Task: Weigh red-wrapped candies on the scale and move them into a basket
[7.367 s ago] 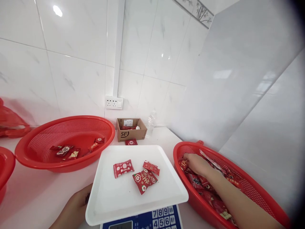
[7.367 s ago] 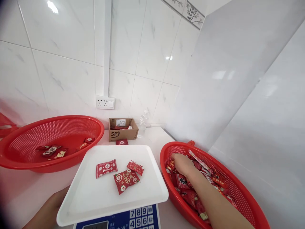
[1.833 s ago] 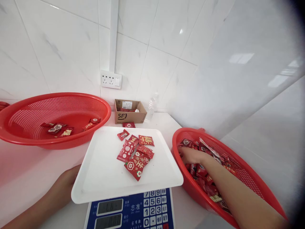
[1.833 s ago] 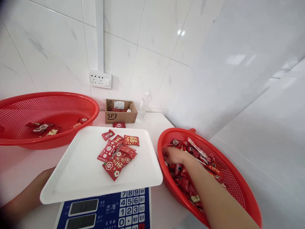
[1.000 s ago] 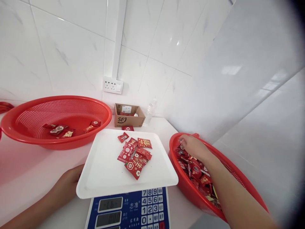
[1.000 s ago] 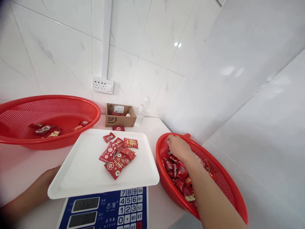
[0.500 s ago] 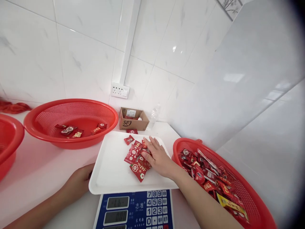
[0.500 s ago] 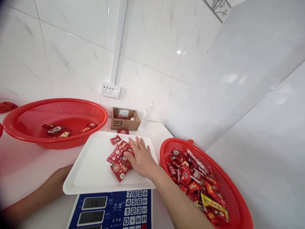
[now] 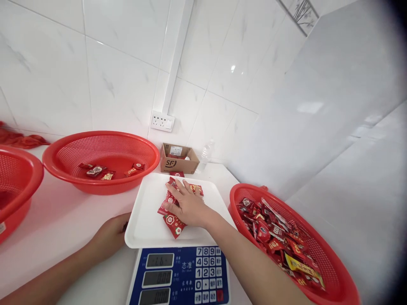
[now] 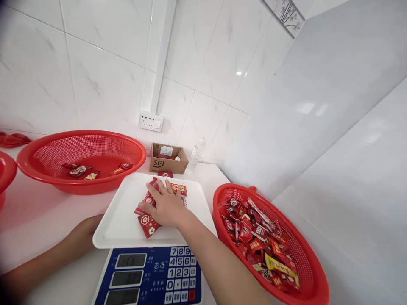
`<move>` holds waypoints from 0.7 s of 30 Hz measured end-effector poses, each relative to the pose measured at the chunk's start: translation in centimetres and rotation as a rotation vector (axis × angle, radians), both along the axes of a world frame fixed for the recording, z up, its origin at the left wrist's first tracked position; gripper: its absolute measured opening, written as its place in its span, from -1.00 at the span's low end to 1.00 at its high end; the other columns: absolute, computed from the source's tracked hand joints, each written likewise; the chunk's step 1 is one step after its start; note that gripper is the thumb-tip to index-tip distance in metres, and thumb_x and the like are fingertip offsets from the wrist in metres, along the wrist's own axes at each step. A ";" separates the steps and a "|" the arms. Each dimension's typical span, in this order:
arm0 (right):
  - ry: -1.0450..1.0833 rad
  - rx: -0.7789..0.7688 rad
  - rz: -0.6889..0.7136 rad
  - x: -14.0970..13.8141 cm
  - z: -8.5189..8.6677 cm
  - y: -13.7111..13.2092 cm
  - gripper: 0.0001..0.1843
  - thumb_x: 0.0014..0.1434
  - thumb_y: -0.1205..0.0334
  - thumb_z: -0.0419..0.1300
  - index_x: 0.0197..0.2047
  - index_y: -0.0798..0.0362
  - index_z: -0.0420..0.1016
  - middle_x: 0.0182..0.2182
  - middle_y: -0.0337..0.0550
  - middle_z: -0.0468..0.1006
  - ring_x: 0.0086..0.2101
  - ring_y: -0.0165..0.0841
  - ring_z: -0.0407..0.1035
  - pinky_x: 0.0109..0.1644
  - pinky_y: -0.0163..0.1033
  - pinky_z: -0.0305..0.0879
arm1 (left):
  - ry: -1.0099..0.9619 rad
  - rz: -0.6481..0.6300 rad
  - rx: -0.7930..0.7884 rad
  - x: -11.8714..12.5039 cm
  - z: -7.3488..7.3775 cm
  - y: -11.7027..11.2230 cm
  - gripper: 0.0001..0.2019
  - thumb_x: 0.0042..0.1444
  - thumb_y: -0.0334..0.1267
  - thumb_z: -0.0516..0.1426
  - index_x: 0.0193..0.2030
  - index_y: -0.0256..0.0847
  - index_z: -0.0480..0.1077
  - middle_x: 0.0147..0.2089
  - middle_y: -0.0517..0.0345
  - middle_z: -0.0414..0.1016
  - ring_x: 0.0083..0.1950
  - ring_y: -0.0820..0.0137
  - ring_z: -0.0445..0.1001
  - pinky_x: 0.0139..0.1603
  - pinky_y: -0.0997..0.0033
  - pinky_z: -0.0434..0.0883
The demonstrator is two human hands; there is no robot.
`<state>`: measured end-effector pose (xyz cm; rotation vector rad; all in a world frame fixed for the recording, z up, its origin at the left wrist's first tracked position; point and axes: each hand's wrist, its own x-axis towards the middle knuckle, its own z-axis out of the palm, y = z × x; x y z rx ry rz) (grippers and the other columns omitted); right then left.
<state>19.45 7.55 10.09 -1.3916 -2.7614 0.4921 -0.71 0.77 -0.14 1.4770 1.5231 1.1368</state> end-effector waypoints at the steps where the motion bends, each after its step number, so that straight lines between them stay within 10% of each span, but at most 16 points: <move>1: 0.011 0.029 0.003 -0.4 -0.1 0.2 -0.19 0.18 -0.36 -0.30 0.37 -0.12 -0.24 0.35 -0.17 -0.34 0.28 -0.07 -0.55 0.23 0.29 -0.52 | -0.015 -0.048 0.001 -0.2 0.2 -0.1 -0.65 -0.17 -0.14 0.13 -0.22 -0.16 0.56 -0.13 0.14 0.60 -0.10 0.03 0.50 -0.16 0.30 0.43; 21: 0.119 0.000 -0.159 4.3 0.7 1.6 -0.41 0.29 -0.14 -0.17 0.16 0.05 0.32 0.17 -0.02 0.29 0.19 -0.16 0.08 0.20 -0.05 0.06 | -0.094 -0.156 -0.108 -0.4 2.5 -0.6 -0.70 -0.14 -0.24 0.18 -0.20 -0.10 0.56 -0.10 0.16 0.59 -0.04 0.02 0.49 -0.10 0.29 0.44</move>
